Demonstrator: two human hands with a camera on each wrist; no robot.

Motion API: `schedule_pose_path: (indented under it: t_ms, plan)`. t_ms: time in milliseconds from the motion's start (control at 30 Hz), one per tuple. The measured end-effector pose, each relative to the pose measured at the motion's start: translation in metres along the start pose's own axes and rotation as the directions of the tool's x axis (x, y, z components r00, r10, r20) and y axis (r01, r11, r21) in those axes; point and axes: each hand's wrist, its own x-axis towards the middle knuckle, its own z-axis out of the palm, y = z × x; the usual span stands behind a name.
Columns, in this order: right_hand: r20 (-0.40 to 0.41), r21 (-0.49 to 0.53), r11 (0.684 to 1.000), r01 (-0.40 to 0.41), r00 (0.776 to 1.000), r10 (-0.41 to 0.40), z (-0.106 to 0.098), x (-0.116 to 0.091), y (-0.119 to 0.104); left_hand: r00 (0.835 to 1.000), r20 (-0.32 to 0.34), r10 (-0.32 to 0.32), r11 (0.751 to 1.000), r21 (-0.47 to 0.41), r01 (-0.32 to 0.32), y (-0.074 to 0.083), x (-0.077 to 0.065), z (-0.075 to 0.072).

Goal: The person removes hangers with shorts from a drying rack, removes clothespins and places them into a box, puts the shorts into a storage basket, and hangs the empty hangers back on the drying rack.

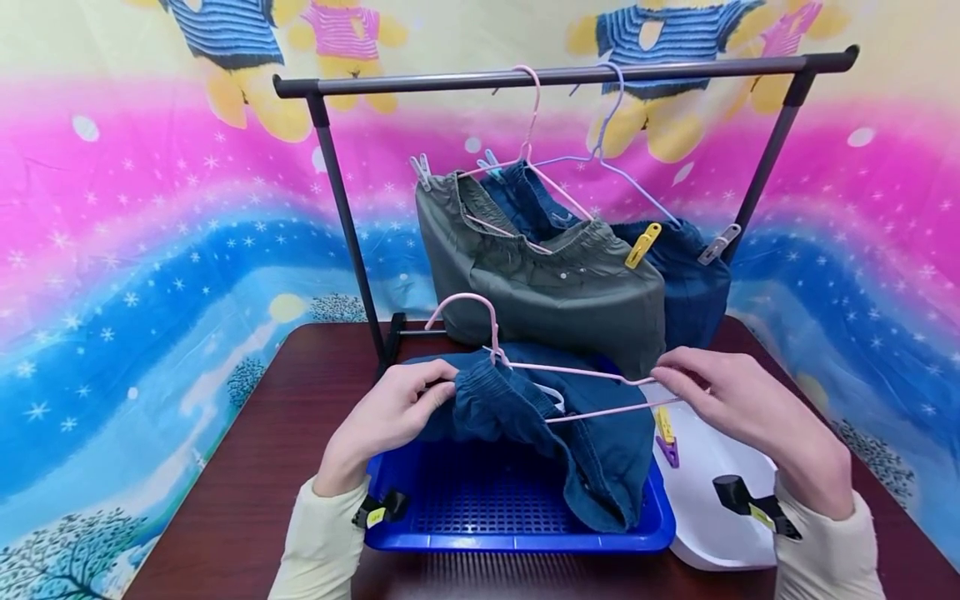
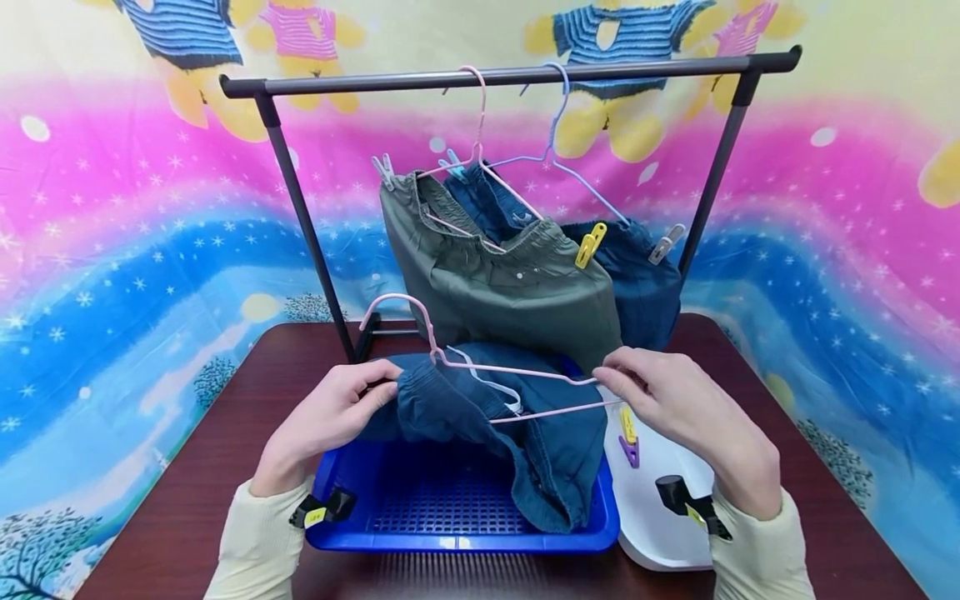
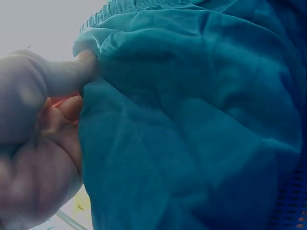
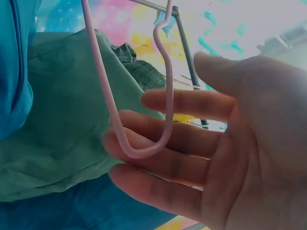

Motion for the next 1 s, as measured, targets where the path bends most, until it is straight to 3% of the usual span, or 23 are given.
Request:
schedule_pose_path:
  t_ms: [300,433,500,633,733,1000]
  plan:
    - [0.028,0.005,0.994,0.108,0.994,-0.108,0.006,0.002,-0.010,1.000,0.015,-0.001,1.000,0.006,0.001,0.000,0.000,-0.001]
    - [-0.068,-0.002,0.983,0.185,0.980,-0.185,0.004,0.001,-0.010,1.000,0.010,-0.008,1.000,-0.005,0.008,-0.001,-0.002,-0.002]
    - [-0.151,-0.015,0.971,0.240,0.959,-0.239,0.002,-0.001,-0.009,1.000,0.018,-0.007,1.000,-0.018,0.007,-0.001,-0.002,-0.002]
    - [-0.310,-0.009,0.926,0.377,0.879,-0.361,0.000,-0.008,-0.007,0.999,0.044,-0.004,0.999,-0.035,0.005,-0.001,-0.002,-0.001]
    - [-0.387,0.003,0.896,0.443,0.827,-0.407,-0.001,-0.009,-0.006,0.999,0.052,-0.015,0.999,-0.038,0.017,-0.001,-0.003,-0.003]
    - [-0.496,0.043,0.904,0.425,0.795,-0.350,-0.009,-0.018,0.000,0.998,0.065,-0.003,1.000,-0.016,0.004,-0.004,-0.002,-0.003]
